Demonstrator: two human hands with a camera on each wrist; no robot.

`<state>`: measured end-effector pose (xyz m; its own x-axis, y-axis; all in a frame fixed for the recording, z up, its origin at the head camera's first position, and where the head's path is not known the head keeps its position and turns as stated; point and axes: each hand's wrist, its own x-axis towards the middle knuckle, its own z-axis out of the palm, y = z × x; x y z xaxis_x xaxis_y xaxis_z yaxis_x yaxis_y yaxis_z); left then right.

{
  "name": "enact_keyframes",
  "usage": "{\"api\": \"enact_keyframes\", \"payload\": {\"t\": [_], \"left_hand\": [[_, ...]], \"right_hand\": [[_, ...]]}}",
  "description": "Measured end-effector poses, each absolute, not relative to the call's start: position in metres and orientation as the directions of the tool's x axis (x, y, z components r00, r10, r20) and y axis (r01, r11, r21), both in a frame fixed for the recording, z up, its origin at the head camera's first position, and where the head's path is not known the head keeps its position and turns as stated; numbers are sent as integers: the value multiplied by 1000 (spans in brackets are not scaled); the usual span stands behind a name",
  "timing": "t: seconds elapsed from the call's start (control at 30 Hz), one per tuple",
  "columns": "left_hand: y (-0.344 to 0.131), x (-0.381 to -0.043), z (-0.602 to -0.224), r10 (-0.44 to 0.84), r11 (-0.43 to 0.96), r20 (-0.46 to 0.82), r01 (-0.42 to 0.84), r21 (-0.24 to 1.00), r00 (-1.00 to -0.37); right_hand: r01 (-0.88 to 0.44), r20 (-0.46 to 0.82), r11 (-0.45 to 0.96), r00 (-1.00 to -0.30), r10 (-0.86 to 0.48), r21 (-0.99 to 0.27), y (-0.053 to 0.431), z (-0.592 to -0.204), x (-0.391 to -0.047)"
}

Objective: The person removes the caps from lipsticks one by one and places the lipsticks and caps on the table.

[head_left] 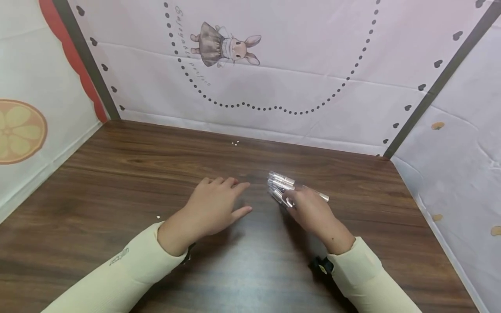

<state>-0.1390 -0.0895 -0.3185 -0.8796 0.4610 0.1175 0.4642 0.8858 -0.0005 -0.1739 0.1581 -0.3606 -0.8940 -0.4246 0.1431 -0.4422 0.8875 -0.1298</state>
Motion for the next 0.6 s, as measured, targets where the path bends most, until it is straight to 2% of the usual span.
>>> {"api": "enact_keyframes", "payload": {"t": [0.2, 0.6], "left_hand": [[-88, -139, -318, 457, 889, 101, 459, -3, -884], [-88, -137, -318, 458, 889, 93, 457, -25, -884]], "right_hand": [[-437, 138, 885, -898, -418, -159, 159, -361, -176], [-434, 160, 892, -896, -413, -127, 158, -364, -175]]}}
